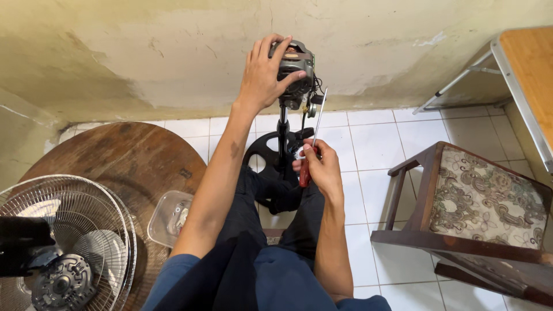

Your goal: The person sits on the floor and uses a screwdriver to adjust screws on a disassembled fan motor. They repeatedly tighten and loosen screws on the motor housing and later attach a black plastic component to the motor shaft.

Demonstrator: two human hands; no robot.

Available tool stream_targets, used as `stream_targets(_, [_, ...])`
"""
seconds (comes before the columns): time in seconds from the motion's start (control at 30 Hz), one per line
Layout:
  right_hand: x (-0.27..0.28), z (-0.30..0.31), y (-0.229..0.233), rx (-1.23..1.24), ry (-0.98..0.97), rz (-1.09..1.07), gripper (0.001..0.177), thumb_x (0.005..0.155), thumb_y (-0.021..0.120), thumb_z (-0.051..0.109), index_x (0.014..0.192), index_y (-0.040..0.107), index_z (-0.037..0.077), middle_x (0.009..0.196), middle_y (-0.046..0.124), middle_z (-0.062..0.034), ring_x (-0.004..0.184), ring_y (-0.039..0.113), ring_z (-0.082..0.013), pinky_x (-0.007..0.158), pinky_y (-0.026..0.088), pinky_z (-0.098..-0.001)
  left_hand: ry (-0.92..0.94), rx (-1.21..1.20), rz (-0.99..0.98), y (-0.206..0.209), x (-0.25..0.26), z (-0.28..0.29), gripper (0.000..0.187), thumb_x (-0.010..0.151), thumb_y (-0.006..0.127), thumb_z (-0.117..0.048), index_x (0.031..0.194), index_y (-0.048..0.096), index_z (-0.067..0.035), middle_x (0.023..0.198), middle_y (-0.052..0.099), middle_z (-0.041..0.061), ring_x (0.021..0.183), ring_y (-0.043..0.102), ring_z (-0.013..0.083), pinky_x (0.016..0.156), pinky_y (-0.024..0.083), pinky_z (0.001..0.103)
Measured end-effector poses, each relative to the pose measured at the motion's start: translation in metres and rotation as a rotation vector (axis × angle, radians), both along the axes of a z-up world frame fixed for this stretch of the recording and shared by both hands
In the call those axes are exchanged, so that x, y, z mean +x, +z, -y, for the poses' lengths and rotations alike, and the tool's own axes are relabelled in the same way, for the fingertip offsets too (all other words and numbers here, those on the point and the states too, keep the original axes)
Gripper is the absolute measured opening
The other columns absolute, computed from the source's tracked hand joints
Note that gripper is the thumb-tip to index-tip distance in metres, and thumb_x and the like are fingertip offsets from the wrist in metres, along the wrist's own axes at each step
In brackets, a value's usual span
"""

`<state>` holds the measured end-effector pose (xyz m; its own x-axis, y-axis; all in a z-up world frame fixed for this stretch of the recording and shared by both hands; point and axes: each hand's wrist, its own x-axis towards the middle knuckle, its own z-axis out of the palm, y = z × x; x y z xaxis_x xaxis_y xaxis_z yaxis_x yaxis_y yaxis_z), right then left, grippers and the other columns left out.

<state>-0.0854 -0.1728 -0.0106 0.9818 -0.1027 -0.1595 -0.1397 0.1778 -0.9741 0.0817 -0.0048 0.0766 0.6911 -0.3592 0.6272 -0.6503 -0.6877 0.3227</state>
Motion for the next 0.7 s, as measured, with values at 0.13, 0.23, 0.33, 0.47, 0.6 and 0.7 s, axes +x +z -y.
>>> stream_targets(0.13, [-0.009, -0.004, 0.028, -0.132, -0.004, -0.111, 0.036, 0.103, 0.049, 0.026, 0.128, 0.06, 0.001, 0.073, 0.065, -0.0086, 0.046, 0.063, -0.0163, 0.038, 0.048, -0.0292, 0.012, 0.067, -0.045, 0.013, 0.014, 0.003, 0.076, 0.078, 0.084, -0.052, 0.135, 0.058, -0.008, 0.132, 0.052, 0.013, 0.129, 0.048, 0.0345, 0.11, 0.036, 0.051])
stream_targets(0.23, [-0.015, -0.007, 0.039, -0.226, -0.016, -0.108, 0.036, 0.104, 0.05, 0.027, 0.126, 0.061, 0.0, 0.072, 0.066, -0.0083, 0.042, 0.061, -0.0143, 0.034, 0.044, -0.029, -0.193, 0.053, 0.148, 0.023, 0.023, 0.015, 0.079, 0.081, 0.083, -0.051, 0.14, 0.056, -0.006, 0.147, 0.047, 0.022, 0.13, 0.047, 0.0392, 0.109, 0.037, 0.052])
stream_targets(0.33, [-0.014, -0.008, 0.038, -0.228, 0.007, -0.106, 0.035, 0.105, 0.051, 0.027, 0.123, 0.062, -0.002, 0.072, 0.066, -0.0084, 0.042, 0.06, -0.0136, 0.034, 0.044, -0.0289, -0.29, 0.22, 0.227, 0.028, 0.031, 0.031, 0.071, 0.083, 0.084, -0.057, 0.135, 0.062, -0.013, 0.136, 0.057, 0.015, 0.129, 0.052, 0.0339, 0.11, 0.035, 0.054])
stream_targets(0.47, [-0.014, -0.01, 0.02, -0.156, 0.056, -0.076, 0.033, 0.103, 0.052, 0.023, 0.125, 0.058, -0.001, 0.077, 0.064, -0.0095, 0.047, 0.063, -0.0159, 0.04, 0.049, -0.0312, -0.14, 0.42, -0.196, 0.028, 0.034, 0.035, 0.042, 0.075, 0.078, -0.05, 0.104, 0.073, -0.02, 0.121, 0.066, 0.002, 0.121, 0.056, 0.0256, 0.103, 0.04, 0.05])
stream_targets(0.6, [-0.005, -0.013, 0.002, 0.167, 0.165, -0.075, 0.031, 0.104, 0.047, 0.021, 0.127, 0.047, 0.0, 0.088, 0.061, -0.0079, 0.062, 0.072, -0.0206, 0.056, 0.063, -0.035, -0.288, 0.287, 0.002, 0.028, 0.03, 0.014, 0.031, 0.082, 0.082, -0.044, 0.102, 0.077, -0.021, 0.122, 0.066, -0.001, 0.124, 0.057, 0.0209, 0.115, 0.034, 0.054])
stream_targets(0.7, [-0.006, -0.018, -0.008, 0.281, 0.195, -0.086, 0.029, 0.106, 0.05, 0.018, 0.125, 0.048, -0.003, 0.089, 0.066, -0.0139, 0.076, 0.073, -0.0206, 0.068, 0.067, -0.0382, -0.284, 0.242, 0.257, 0.024, 0.018, 0.009, 0.027, 0.081, 0.085, -0.039, 0.098, 0.077, -0.021, 0.128, 0.064, 0.0, 0.133, 0.052, 0.0217, 0.12, 0.025, 0.061])
